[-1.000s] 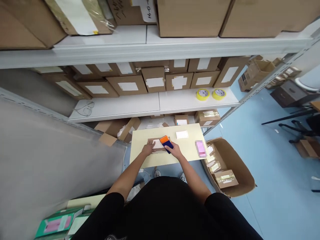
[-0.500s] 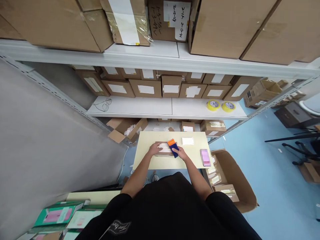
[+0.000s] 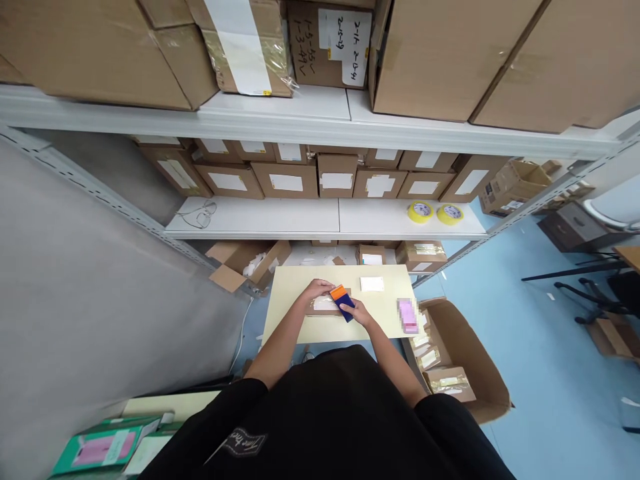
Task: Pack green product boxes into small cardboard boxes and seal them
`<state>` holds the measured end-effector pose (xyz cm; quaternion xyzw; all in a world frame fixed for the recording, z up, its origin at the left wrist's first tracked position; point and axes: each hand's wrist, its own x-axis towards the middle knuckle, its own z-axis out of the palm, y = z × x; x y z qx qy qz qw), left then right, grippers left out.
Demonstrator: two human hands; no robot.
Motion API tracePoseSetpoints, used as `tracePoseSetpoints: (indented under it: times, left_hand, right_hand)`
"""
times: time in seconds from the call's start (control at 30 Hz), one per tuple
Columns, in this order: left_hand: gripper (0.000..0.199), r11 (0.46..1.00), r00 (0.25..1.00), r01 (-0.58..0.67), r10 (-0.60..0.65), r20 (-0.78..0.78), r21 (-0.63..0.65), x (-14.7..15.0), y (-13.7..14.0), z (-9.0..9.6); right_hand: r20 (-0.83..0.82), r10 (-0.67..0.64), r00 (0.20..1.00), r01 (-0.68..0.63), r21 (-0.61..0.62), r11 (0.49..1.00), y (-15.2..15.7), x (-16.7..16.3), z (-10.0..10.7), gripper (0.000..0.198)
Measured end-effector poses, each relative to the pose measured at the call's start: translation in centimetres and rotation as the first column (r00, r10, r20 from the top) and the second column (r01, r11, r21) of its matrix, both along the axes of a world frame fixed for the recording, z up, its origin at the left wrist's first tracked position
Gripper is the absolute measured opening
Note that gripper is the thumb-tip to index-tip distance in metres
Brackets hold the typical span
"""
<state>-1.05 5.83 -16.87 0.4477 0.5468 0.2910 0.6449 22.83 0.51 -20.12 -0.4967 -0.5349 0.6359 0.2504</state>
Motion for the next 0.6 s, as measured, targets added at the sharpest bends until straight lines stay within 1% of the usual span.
tracePoseSetpoints:
  times: [0.07, 0.17, 0.27, 0.33, 0.4, 0.47, 0.6]
  left_hand:
    - [0.039, 0.998, 0.999, -0.039, 0.041, -0.031, 0.055, 0.1, 0.0, -0.2]
    - [0.028, 0.978, 0.979, -0.137, 0.158, -0.132, 0.154, 0.2, 0.0, -0.3]
    - [0.026, 0.959, 0.953, -0.204, 0.240, -0.182, 0.196, 0.2, -0.4, -0.4]
    - [0.025, 0.943, 0.935, -0.263, 0.301, -0.186, 0.206, 0.0, -0.9, -0.5]
    - [0.023, 0.907, 0.900, -0.352, 0.395, -0.183, 0.230, -0.5, -1.5, -0.6]
    - [0.020, 0.861, 0.856, -0.436, 0.487, -0.176, 0.260, -1.7, -1.9, -0.8]
    - [0.017, 0.786, 0.785, -0.550, 0.602, -0.148, 0.282, -5.7, -2.6, -1.4]
  right_hand:
    - [0.017, 0.015, 1.000, -0.015, -0.002, 1.000, 0.1, 0.0, -0.1, 0.055]
    - [0.044, 0.027, 0.999, -0.028, 0.014, 1.000, 0.8, 0.0, 0.2, 0.055]
    - [0.096, 0.032, 0.995, -0.039, 0.070, 0.997, 2.3, -0.2, 1.1, 0.054]
    - [0.148, 0.069, 0.987, -0.084, 0.100, 0.991, 3.5, -0.2, 2.0, 0.054]
    - [0.216, 0.132, 0.967, -0.160, 0.117, 0.980, 4.7, 0.0, 2.9, 0.055]
    - [0.291, 0.196, 0.936, -0.239, 0.122, 0.963, 5.7, 0.5, 3.7, 0.057]
    - [0.411, 0.283, 0.866, -0.351, 0.098, 0.931, 6.7, 1.6, 4.9, 0.058]
